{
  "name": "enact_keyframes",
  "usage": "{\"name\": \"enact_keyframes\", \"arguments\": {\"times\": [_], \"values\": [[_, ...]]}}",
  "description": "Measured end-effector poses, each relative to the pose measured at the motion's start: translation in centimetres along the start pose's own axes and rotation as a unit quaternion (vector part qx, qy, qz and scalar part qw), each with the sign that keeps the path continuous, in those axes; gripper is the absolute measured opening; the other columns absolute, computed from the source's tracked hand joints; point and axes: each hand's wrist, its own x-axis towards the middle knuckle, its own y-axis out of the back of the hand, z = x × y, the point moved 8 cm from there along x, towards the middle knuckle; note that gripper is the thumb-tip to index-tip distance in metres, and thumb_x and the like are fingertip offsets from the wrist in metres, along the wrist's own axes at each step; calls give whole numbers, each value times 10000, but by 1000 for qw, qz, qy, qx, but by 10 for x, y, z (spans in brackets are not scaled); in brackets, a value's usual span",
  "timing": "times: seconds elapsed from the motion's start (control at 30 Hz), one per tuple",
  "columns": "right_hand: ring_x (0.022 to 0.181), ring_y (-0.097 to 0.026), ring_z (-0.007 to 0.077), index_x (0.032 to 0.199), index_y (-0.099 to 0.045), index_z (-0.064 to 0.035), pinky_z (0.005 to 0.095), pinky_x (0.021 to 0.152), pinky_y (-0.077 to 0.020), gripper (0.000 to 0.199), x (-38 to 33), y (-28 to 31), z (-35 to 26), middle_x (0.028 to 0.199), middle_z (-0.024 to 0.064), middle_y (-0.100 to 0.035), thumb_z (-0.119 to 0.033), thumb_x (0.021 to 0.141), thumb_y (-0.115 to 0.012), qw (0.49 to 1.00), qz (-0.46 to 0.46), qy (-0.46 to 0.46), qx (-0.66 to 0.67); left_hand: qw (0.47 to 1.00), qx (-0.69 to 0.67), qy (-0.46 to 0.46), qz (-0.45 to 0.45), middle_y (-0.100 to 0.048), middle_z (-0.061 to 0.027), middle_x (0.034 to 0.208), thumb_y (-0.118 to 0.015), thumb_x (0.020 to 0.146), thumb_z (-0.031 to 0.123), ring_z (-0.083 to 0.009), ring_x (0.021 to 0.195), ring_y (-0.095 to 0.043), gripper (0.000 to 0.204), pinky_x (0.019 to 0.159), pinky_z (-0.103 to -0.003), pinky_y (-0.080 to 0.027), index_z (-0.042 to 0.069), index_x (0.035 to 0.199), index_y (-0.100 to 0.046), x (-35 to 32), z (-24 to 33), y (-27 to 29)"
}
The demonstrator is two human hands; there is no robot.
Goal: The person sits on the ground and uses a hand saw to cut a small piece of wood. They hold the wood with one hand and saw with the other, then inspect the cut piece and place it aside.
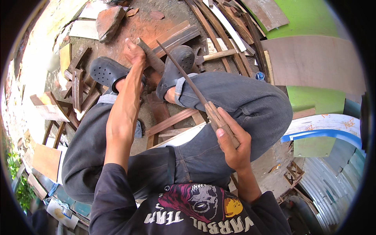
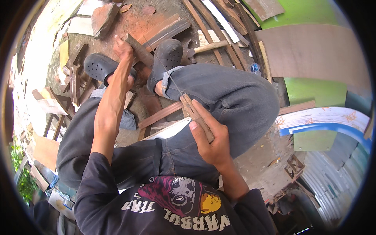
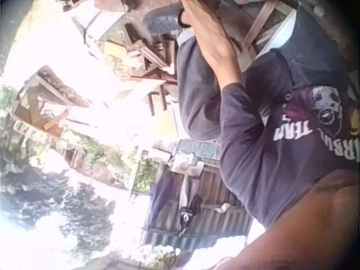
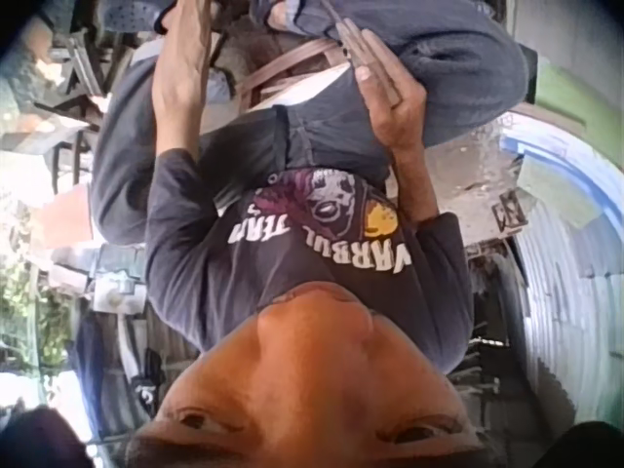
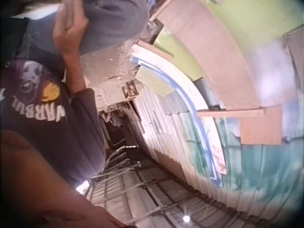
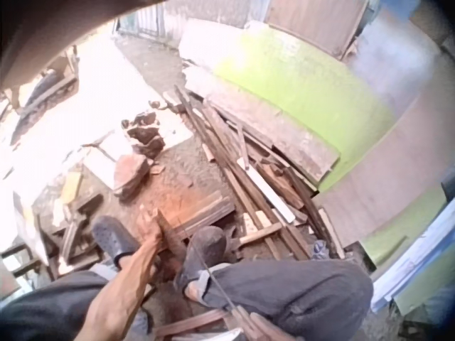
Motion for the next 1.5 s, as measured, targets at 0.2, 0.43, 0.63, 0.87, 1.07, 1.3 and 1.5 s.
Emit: {"name": "enact_keyframes", "arguments": {"times": [0.2,0.43,0.63,0.87,1.07,1.3,1.5], "values": [[1096,-679,242,1377,-534,105,307,930,-513,472,14,-6,10,1226,260,-678,-137,976,-593,1000,1,-26,12,969,-203,-10,-143,-721,-129,789,-321,1048,507,-222,679,-651,693,687,-371,-525,-24,927,-750,29,-6,-9],[633,-496,29,1413,-517,78,199,547,-420,483,11,2,1,959,60,-680,-154,996,-597,999,40,-2,8,962,-233,115,-89,-699,-172,980,-396,1027,571,-243,879,-642,707,811,-390,-501,-77,1183,-632,54,18,21],[540,-420,10,1433,-514,29,189,453,-328,448,-4,6,12,796,-1,-608,-120,1014,-565,991,87,-17,97,961,-198,145,-130,-613,-277,1244,-315,1036,635,-270,1020,-639,825,807,-408,-536,-108,1350,-492,3,34,39],[504,-356,16,1462,-462,42,198,445,-311,457,-19,16,12,685,-25,-505,-86,1026,-516,981,131,12,141,834,-475,37,-278,-552,-306,1367,-260,1073,538,-357,1260,-582,714,1026,-462,-528,-38,1489,-334,-49,68,49],[506,-363,23,1460,-460,43,205,441,-308,457,-23,9,12,685,-21,-503,-97,1029,-516,983,122,15,138,974,14,-114,-196,-635,-228,1322,-578,955,363,-345,1256,-599,599,1089,-394,-449,-22,1411,-521,-27,-9,30],[524,-361,33,1470,-451,40,208,454,-330,467,-30,5,13,662,-43,-424,-127,1039,-511,984,137,14,109,954,131,-217,-160,-572,-180,1306,-744,843,288,-364,1225,-549,468,1010,-463,-463,60,1241,-652,-91,21,19],[501,-375,29,1468,-446,37,205,441,-310,481,-38,2,17,731,-3,-539,-122,1026,-551,984,124,15,126,928,35,-310,-204,-575,-187,1268,-812,776,267,-351,1185,-544,598,991,-438,-458,22,1285,-616,-67,20,14]]}}
